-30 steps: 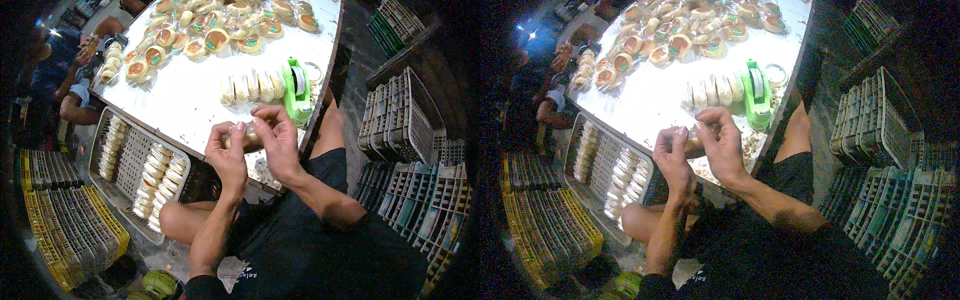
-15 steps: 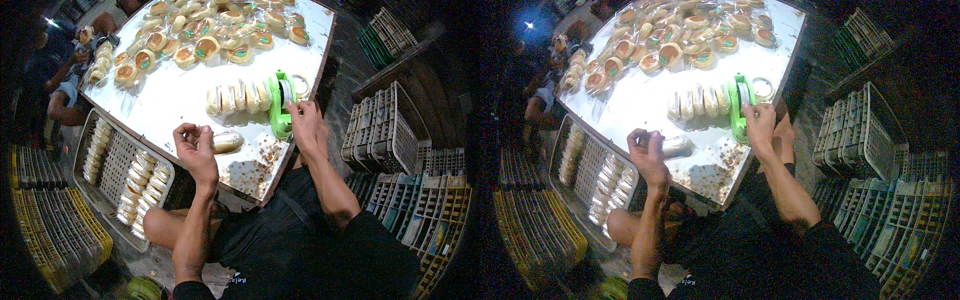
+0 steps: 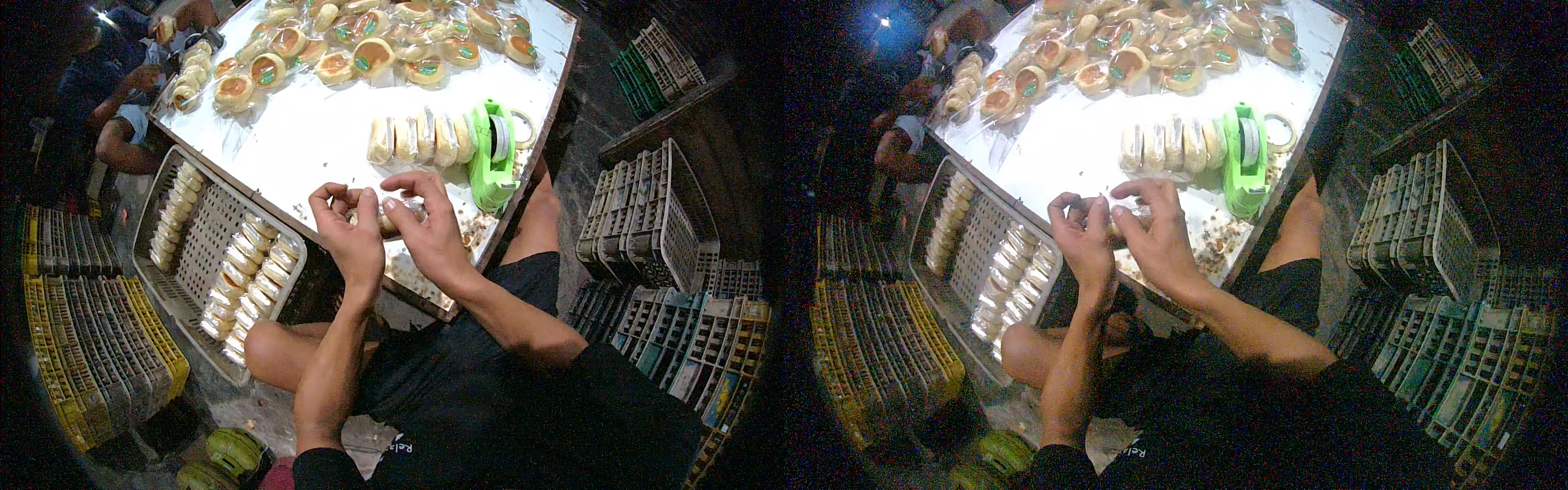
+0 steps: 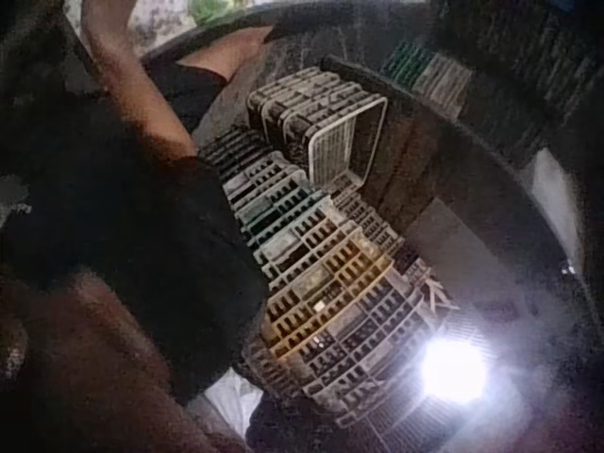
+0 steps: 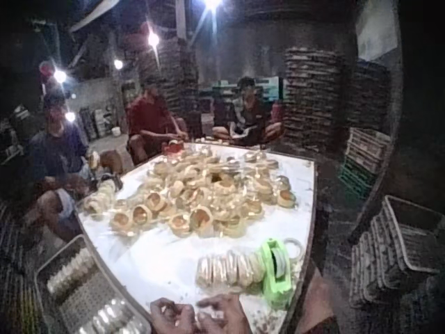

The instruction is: The person sits on the floor and repeatedly picks up small round buns, places them into clear plastic bags, and seals the bags using a handheld green tape dispenser. The sealed buns are then placed into a white plastic crate.

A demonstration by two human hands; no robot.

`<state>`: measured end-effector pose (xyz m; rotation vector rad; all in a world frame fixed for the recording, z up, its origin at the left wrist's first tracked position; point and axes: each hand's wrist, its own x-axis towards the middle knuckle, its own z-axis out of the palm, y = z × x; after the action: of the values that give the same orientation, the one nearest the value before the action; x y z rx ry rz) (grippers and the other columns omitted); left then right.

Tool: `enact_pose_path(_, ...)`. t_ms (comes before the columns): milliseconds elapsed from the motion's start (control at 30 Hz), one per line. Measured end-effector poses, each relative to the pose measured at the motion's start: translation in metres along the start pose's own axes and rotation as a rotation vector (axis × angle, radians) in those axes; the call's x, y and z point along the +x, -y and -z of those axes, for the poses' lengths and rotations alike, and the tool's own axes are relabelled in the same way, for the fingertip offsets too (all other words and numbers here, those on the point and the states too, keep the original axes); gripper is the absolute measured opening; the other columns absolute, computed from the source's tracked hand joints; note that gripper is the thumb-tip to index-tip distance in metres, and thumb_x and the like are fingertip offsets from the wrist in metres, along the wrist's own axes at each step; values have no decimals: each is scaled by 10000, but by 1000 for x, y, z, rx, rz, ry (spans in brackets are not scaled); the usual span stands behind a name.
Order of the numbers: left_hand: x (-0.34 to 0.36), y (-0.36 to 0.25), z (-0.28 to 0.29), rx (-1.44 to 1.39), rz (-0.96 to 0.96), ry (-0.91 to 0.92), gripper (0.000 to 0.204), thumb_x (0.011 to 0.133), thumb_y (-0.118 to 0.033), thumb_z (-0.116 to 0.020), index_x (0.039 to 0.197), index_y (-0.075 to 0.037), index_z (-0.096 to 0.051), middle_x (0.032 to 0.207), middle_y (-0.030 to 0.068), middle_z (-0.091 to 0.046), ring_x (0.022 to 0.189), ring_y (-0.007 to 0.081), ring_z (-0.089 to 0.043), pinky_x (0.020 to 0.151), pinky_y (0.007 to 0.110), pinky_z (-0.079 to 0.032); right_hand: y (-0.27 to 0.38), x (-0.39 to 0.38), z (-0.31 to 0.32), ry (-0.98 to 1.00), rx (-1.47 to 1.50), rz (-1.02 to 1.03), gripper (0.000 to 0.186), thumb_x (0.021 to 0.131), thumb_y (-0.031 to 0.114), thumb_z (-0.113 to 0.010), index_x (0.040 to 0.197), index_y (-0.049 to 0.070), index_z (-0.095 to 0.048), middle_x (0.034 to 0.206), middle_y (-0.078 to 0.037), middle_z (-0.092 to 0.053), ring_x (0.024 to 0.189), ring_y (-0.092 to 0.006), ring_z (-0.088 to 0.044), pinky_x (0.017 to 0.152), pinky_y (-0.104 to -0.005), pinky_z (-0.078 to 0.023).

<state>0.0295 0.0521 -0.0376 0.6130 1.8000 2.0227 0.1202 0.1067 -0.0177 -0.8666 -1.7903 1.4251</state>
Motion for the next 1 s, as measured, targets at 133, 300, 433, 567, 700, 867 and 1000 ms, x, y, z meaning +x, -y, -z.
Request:
enact_pose_path(133,8,-8,17,101,-110,168,199,858,-6,-623,963,-36,-457,863,64,-580,756,98,-550,653,237,-459,-22,7,14,234,479,-464,437,851,258,-642,1179,-3,-518,1062,-86,-532,975,-200,-516,820,-302,-465)
enact_pose_path(300,47,-17,3,-7,-78,-135,291,934,-262,-580,1067,-4,-556,1024,95,-599,928,177,-600,822,309,-483,-34,54,2,288,492,-449,237,821,166,-656,995,19,-592,999,-75,-560,961,-169,-523,799,-302,-454)
enact_pose_path(433,83,5,16,-329,256,157,490,863,-132,-664,1261,59,-451,1125,140,-606,990,214,-604,886,318,-479,-35,110,-18,262,94,190,218,808,147,-656,986,25,-631,1002,-133,-586,994,-248,-549,861,-332,-462)
enact_pose_path(567,130,45,7,243,195,280,573,819,-227,-717,1241,88,-492,1211,201,-564,1086,256,-576,929,340,-451,-72,216,10,69,-361,122,279,846,202,-661,1055,20,-625,1042,-116,-601,984,-240,-568,893,-334,-444)
enact_pose_path(700,122,44,-3,142,264,256,600,875,-286,-653,1311,63,-432,1305,252,-464,1205,296,-483,899,361,-487,-83,268,-2,16,-44,-340,463,827,254,-684,1125,-75,-552,1136,-217,-581,1028,-261,-568,861,-365,-462)
enact_pose_path(867,120,13,29,69,319,88,539,903,-271,-618,1308,31,-429,1315,212,-462,1108,288,-563,802,366,-558,-108,314,-70,-584,-186,-330,636,788,249,-733,1209,-73,-383,1061,-208,-568,989,-264,-569,821,-369,-470)
enact_pose_path(1000,119,17,59,153,119,-108,491,936,-300,-574,1293,14,-452,1278,179,-508,1112,278,-564,871,371,-498,-67,267,-75,-143,-96,64,668,803,245,-691,1252,-16,-271,1111,-285,-546,1098,-355,-548,933,-408,-432)
